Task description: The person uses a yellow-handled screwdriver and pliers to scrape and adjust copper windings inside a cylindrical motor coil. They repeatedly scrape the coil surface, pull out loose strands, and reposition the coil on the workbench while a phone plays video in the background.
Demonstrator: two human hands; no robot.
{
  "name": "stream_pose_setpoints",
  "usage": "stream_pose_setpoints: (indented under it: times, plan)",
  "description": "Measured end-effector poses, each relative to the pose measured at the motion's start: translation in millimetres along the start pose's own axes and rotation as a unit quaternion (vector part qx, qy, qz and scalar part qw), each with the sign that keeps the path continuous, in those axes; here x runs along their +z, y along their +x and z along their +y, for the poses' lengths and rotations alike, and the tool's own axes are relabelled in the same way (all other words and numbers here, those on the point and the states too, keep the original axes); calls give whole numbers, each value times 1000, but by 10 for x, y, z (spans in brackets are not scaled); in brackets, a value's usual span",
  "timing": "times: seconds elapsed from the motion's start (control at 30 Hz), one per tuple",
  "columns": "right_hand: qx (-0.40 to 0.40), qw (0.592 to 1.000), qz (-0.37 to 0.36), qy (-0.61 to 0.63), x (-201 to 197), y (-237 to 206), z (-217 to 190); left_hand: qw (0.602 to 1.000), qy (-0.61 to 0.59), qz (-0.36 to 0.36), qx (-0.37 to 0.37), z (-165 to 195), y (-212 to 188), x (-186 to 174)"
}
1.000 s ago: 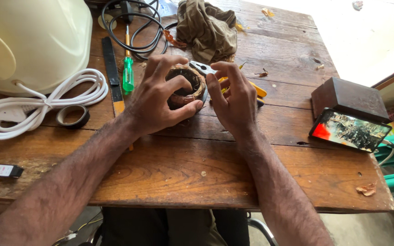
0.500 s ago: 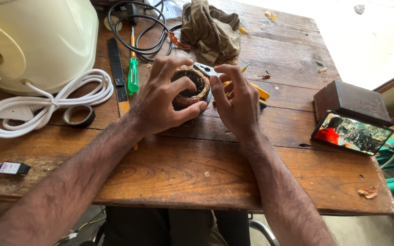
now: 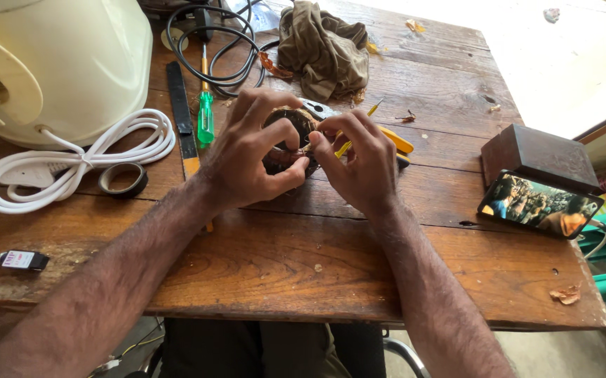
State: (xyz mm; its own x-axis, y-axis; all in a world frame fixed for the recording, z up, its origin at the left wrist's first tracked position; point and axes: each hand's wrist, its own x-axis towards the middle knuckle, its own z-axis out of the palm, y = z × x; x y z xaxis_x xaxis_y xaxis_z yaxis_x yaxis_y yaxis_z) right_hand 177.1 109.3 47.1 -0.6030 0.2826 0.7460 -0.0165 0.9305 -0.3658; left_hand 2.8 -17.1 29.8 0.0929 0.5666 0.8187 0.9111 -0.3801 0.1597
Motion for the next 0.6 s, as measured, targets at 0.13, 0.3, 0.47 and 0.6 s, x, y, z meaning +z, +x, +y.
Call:
stream_pose_setpoints:
  times: [0.13,0.3,0.47,0.6]
  plan:
    - [6,1000,-1,5,4,-3,-8,999,27,13,30,27,7,-7]
    - [6,1000,-5,3,9,-5,-7,995,74,27,63,53,4,37]
    - [11,1000,-1,15,12,-5,-7,991,103,44,73,70,-11,74]
    - [12,1000,-1,16,16,-9,-9,991,108,39,71,70,-1,79]
